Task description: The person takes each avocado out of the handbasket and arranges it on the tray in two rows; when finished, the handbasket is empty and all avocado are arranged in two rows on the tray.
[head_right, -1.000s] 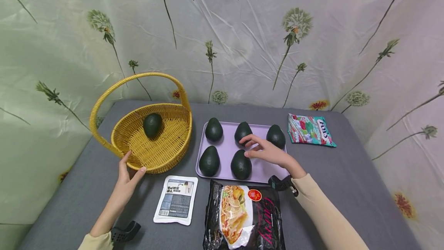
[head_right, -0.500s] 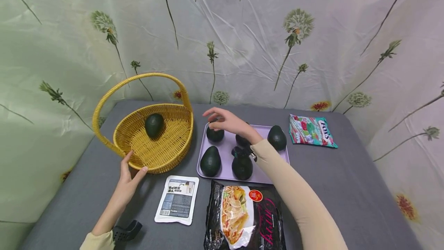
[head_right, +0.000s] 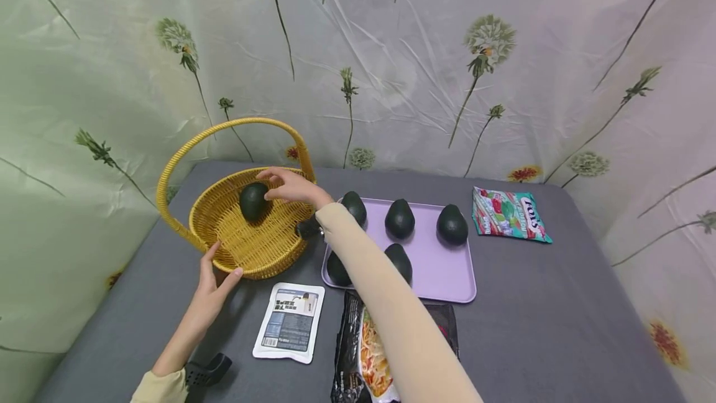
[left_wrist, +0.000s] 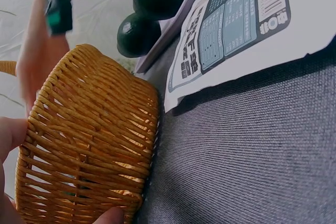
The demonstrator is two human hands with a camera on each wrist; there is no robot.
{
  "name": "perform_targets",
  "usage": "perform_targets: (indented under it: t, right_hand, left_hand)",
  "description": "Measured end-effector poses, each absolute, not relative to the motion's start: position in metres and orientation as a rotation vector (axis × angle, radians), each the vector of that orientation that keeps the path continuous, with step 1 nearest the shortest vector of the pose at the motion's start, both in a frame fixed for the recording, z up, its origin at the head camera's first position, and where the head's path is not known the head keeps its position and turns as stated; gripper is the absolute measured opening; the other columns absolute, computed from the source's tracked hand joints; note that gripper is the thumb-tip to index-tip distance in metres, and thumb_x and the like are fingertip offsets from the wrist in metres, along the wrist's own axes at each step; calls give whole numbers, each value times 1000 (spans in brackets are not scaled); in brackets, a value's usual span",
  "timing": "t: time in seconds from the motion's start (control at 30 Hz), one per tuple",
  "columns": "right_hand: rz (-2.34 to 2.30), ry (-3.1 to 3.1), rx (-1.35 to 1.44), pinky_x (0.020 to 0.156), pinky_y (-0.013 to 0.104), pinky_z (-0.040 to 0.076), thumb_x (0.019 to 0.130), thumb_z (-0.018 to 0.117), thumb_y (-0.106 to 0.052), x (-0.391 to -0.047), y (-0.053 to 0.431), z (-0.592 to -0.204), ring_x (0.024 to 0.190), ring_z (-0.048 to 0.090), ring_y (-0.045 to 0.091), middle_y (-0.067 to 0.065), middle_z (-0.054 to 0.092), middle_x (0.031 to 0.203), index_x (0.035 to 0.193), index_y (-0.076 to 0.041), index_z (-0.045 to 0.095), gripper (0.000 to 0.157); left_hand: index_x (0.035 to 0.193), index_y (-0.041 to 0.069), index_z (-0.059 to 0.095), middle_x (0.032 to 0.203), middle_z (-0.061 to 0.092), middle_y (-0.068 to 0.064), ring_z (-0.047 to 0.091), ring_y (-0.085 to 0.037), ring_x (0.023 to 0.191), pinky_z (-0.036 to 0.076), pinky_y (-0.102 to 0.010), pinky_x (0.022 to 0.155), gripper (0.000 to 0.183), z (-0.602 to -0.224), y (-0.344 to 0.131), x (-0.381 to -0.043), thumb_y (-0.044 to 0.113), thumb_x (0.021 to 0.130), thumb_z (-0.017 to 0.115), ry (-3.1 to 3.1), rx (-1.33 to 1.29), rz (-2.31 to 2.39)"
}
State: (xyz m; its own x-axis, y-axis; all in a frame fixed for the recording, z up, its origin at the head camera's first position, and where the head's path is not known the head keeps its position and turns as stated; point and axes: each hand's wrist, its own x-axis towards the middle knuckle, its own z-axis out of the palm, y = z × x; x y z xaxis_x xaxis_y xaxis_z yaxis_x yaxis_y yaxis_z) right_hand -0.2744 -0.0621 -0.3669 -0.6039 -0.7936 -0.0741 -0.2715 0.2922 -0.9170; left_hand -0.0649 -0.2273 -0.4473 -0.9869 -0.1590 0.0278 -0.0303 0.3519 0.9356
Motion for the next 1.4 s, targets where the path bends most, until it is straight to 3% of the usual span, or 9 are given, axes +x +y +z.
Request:
perform_targets:
  t: [0.1,0.23,0.33,0.5,0.63,0.77,0.97,1.2,1.4]
  right_hand:
    - [-1261,2068,-926,94,50,42,96,53,-6,-273,-80,-371,128,40,31,15,31,149,144,-6,39,50]
    - [-1179,2132,-973,97,39,40,94,54,-4,-272,-102,-377,128,40,28,11,32,150,146,-4,36,55]
    - [-1077,2190,-995,101,33,35,94,56,-6,-270,-114,-382,137,29,25,11,28,152,148,-7,35,58]
    - [-964,2277,-838,93,36,38,95,60,-13,-264,-120,-382,127,30,24,14,24,143,144,-17,45,51]
    - [-972,2286,-799,89,35,39,92,64,-10,-260,-119,-381,120,33,25,14,26,138,131,-15,55,40]
    - [-917,2298,-841,87,33,39,91,66,-8,-258,-117,-381,119,40,25,14,33,139,124,-14,54,36]
    - [-780,2273,-850,87,37,39,94,64,-18,-254,-113,-385,116,43,26,17,32,142,136,-23,50,45]
    - [-823,2166,-917,85,32,44,97,55,-20,-255,-100,-379,115,47,22,8,40,145,140,-18,45,44]
    - [-1061,1978,-926,89,45,47,99,50,-20,-266,-71,-370,116,47,22,7,35,145,145,-21,40,46]
  left_hand:
    - [151,3,2,154,0,-22,0,-37,140,9,-61,106,75,-447,-228,-65,15,98,54,-2479,176,-1714]
    - [151,1,3,153,0,-23,-1,-37,140,7,-61,106,75,-447,-228,-66,14,98,54,-2477,182,-1705]
    - [151,2,2,153,-1,-23,-1,-38,140,8,-62,106,75,-447,-228,-66,15,98,54,-2484,188,-1711]
    - [151,2,2,153,-2,-23,-3,-37,140,6,-62,106,76,-447,-226,-67,15,98,54,-2483,178,-1720]
    - [151,2,2,153,-2,-23,-4,-37,140,6,-62,106,75,-447,-226,-68,16,98,54,-2484,183,-1719]
    - [151,3,3,153,-1,-22,-2,-37,140,7,-61,106,75,-446,-226,-69,17,98,54,-2490,199,-1718]
    - [151,2,3,153,-1,-23,-2,-37,140,8,-61,106,75,-447,-227,-66,16,98,54,-2481,200,-1723]
    - [151,3,2,153,-2,-23,-3,-37,140,7,-62,106,75,-447,-226,-67,17,98,54,-2492,205,-1724]
    - [151,2,4,153,-1,-23,-2,-36,141,6,-60,107,75,-447,-226,-66,15,97,55,-2467,202,-1722]
